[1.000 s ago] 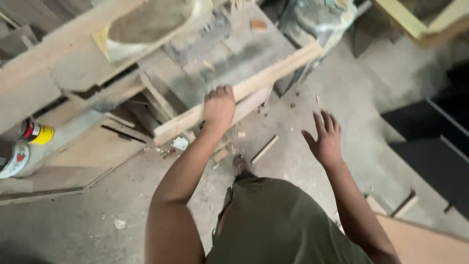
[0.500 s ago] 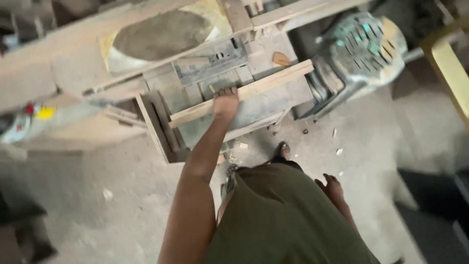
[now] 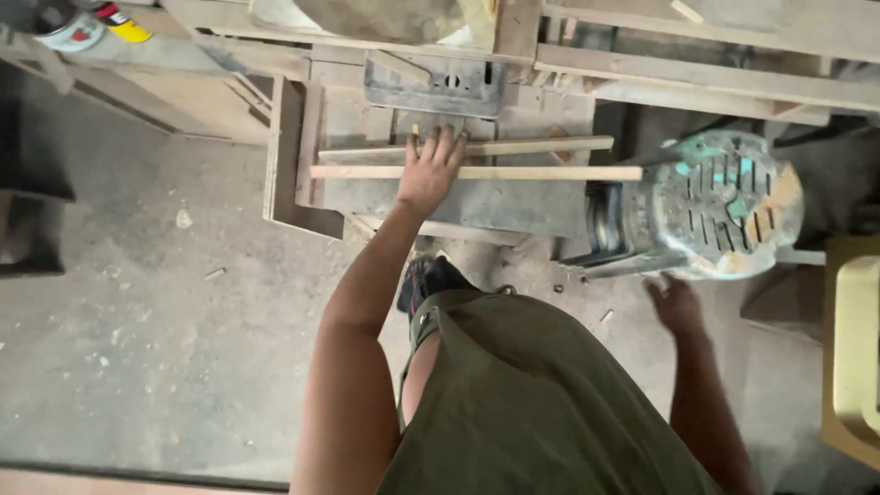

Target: The person uses a combination square and a pencil to mark lines on a wooden plank resting on a table. They then pick up the plank and walk across the workshop floor to place it on a workbench.

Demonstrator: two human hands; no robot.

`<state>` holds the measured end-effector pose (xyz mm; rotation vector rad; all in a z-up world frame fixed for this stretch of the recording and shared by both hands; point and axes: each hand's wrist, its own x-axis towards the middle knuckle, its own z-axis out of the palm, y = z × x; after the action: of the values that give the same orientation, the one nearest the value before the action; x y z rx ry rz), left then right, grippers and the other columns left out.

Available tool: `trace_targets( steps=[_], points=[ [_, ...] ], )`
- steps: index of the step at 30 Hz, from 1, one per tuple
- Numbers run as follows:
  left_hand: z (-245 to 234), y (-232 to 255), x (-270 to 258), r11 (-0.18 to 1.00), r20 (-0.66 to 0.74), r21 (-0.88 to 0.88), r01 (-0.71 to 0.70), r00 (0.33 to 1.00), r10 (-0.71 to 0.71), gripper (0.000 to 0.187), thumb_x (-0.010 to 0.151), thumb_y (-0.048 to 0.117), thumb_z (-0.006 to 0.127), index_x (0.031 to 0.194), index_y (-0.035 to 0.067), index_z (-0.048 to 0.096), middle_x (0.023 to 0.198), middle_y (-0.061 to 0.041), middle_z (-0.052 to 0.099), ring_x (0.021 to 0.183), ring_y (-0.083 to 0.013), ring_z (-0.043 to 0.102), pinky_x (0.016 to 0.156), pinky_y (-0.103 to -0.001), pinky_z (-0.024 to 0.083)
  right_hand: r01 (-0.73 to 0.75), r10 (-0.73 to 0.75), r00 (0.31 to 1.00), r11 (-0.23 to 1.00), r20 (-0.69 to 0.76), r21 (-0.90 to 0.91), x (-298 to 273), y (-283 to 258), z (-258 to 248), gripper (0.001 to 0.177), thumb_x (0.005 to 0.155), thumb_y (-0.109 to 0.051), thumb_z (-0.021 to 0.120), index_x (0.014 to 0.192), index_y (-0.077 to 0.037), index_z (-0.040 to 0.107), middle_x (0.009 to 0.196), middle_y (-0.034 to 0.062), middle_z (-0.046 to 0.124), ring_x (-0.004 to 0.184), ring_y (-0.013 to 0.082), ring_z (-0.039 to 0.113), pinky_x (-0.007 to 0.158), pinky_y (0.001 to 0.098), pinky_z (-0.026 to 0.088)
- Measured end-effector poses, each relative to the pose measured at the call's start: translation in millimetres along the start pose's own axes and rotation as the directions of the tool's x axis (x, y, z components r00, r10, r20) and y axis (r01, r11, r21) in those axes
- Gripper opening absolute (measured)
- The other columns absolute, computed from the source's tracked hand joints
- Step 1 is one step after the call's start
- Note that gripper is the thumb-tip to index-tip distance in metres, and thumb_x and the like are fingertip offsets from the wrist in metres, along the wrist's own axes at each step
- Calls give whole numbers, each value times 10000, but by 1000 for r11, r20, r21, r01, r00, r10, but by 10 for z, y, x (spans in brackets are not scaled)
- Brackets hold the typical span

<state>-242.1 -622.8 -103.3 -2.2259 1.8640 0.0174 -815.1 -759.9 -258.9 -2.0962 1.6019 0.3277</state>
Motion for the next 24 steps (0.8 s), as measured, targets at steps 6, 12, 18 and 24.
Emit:
trace_targets(
  steps=[6,12,18,24],
  points=[
    [578,-278,255,995,-310,-58,-75,949,54,274,835,106,656,1101,61,607,771,-115,710,553,-292,683,435,-437,550,121,-71,979,957,-193,262,417,-778,-873,559,1036,-422,601,1479,-82,617,1281,192,691,1101,363,662,910,467,493],
    [969,8,-128,970,95,-233,-74,991,98,611,957,301,477,1439,-50,345,1103,-256,631,772,-401,726,575,-542,566,428,-183,850,786,-495,446,438,-1815,-837,422,1071,-274,725,1340,47,680,1257,262,672,1110,400,668,884,478,561],
    [1385,91,-210,897,-188,-380,-224,969,162,402,841,341,772,1085,65,611,1068,-131,585,1072,-362,628,899,-474,530,532,-337,752,817,-566,222,654,-2737,-696,424,1030,-271,783,1299,49,717,1181,259,691,1088,479,669,891,554,546],
    [642,-277,-128,898,-80,-422,-129,991,105,395,922,319,688,1227,74,635,1259,-135,551,1250,-347,509,1033,-485,446,407,-350,789,914,-505,2,914,-3336,-949,446,1006,-59,718,1414,72,596,1397,309,534,1305,527,487,1077,644,350]
  ],
)
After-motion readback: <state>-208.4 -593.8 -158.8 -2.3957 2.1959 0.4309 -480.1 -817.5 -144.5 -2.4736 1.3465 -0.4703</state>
